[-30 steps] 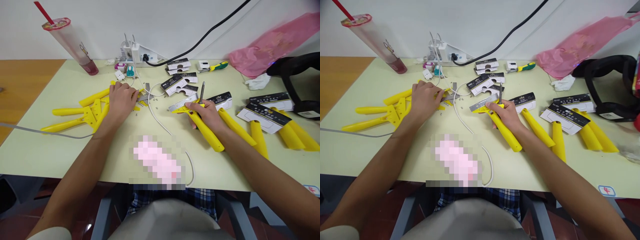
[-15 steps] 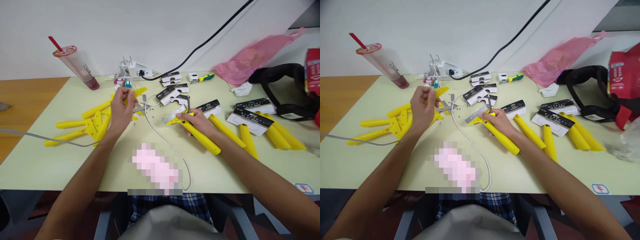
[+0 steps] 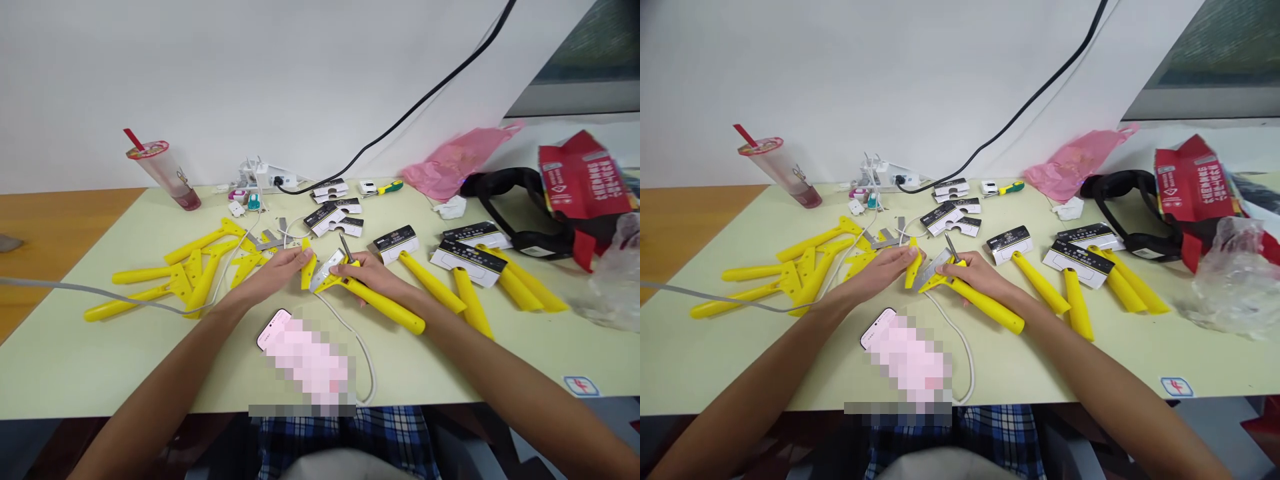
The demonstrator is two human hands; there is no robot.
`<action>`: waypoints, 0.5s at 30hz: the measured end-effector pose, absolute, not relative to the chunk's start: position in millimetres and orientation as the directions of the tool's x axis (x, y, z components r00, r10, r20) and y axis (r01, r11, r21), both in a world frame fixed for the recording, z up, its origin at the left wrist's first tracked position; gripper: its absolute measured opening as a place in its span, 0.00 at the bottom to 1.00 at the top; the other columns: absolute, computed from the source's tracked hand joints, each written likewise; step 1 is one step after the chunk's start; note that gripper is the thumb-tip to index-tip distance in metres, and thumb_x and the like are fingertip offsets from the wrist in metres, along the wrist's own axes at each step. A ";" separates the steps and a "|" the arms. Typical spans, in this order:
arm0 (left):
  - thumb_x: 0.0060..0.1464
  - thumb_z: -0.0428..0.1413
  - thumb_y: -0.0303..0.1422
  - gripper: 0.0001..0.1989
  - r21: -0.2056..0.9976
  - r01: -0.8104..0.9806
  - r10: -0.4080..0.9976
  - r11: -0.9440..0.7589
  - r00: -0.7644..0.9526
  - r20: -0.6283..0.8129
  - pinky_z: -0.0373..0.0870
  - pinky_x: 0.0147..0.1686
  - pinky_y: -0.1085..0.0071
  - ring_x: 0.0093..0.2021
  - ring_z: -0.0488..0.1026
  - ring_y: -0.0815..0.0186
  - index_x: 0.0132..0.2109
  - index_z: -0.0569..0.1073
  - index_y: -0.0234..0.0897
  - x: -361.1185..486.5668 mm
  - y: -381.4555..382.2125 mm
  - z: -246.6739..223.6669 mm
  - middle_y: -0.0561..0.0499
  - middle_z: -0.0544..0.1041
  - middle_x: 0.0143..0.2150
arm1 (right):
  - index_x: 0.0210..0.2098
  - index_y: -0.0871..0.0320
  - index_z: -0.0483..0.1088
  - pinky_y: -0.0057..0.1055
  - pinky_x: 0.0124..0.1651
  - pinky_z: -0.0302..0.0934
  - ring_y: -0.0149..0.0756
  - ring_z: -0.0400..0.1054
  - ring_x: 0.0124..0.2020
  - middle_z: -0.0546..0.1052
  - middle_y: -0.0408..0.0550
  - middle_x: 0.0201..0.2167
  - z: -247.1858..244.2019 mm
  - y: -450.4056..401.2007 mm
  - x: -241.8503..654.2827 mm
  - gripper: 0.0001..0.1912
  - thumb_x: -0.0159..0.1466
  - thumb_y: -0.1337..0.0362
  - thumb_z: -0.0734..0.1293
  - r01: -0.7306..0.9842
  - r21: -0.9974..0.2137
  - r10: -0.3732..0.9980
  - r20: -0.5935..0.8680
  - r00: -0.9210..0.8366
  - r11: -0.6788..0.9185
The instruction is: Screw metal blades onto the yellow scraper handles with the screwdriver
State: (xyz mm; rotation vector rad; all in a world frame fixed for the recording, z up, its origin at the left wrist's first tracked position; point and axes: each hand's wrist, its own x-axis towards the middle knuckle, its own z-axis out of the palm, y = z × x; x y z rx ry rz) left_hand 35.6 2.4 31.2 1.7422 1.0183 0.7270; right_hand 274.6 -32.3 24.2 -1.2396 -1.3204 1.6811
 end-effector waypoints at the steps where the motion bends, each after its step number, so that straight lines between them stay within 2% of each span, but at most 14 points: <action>1: 0.60 0.57 0.63 0.30 0.934 0.309 0.868 -0.181 0.497 0.004 0.72 0.34 0.67 0.32 0.71 0.64 0.34 0.77 0.39 38.8 0.2 30.8 0.50 0.74 0.32 | 0.30 0.58 0.78 0.25 0.12 0.65 0.28 0.64 0.14 0.77 0.42 0.23 23.9 -33.4 273.2 0.16 0.57 0.52 0.79 0.059 -0.960 0.898 -0.276 -0.342 -0.273; 3: 0.58 0.62 0.60 0.26 0.967 0.230 0.842 -0.114 0.539 -0.029 0.71 0.36 0.68 0.35 0.72 0.63 0.36 0.76 0.39 45.0 -3.8 28.4 0.51 0.75 0.34 | 0.32 0.59 0.79 0.25 0.13 0.66 0.29 0.65 0.15 0.76 0.41 0.22 23.0 -34.7 271.0 0.15 0.57 0.53 0.78 0.072 -0.963 0.895 -0.270 -0.354 -0.261; 5: 0.56 0.66 0.56 0.23 0.985 0.145 0.853 -0.091 0.522 0.002 0.72 0.39 0.68 0.38 0.73 0.63 0.39 0.76 0.40 49.8 -6.8 24.4 0.51 0.77 0.37 | 0.33 0.59 0.80 0.25 0.14 0.67 0.28 0.66 0.17 0.77 0.42 0.23 21.6 -34.8 270.0 0.15 0.58 0.52 0.78 0.082 -0.966 0.896 -0.256 -0.361 -0.243; 8: 0.56 0.67 0.53 0.22 0.983 0.134 0.866 -0.123 0.498 0.040 0.70 0.40 0.68 0.39 0.72 0.63 0.44 0.78 0.39 52.7 -9.7 18.7 0.51 0.77 0.39 | 0.33 0.59 0.80 0.25 0.15 0.67 0.28 0.66 0.17 0.77 0.42 0.25 19.1 -33.0 270.5 0.16 0.59 0.51 0.78 0.088 -0.968 0.897 -0.249 -0.365 -0.233; 11: 0.63 0.61 0.54 0.21 0.958 0.211 0.861 -0.196 0.505 0.065 0.65 0.36 0.70 0.36 0.67 0.66 0.45 0.77 0.38 51.4 -10.6 17.4 0.52 0.74 0.38 | 0.32 0.59 0.78 0.26 0.15 0.67 0.28 0.65 0.16 0.74 0.40 0.22 17.9 -31.1 272.7 0.19 0.58 0.49 0.79 0.087 -0.964 0.885 -0.264 -0.383 -0.251; 15: 0.71 0.51 0.53 0.24 0.909 0.283 0.825 -0.306 0.555 0.105 0.60 0.35 0.70 0.34 0.60 0.67 0.37 0.71 0.37 49.0 -9.9 19.6 0.53 0.66 0.34 | 0.35 0.58 0.77 0.25 0.16 0.68 0.27 0.65 0.17 0.73 0.39 0.23 20.7 -30.5 275.7 0.20 0.59 0.48 0.80 0.085 -0.957 0.853 -0.285 -0.438 -0.276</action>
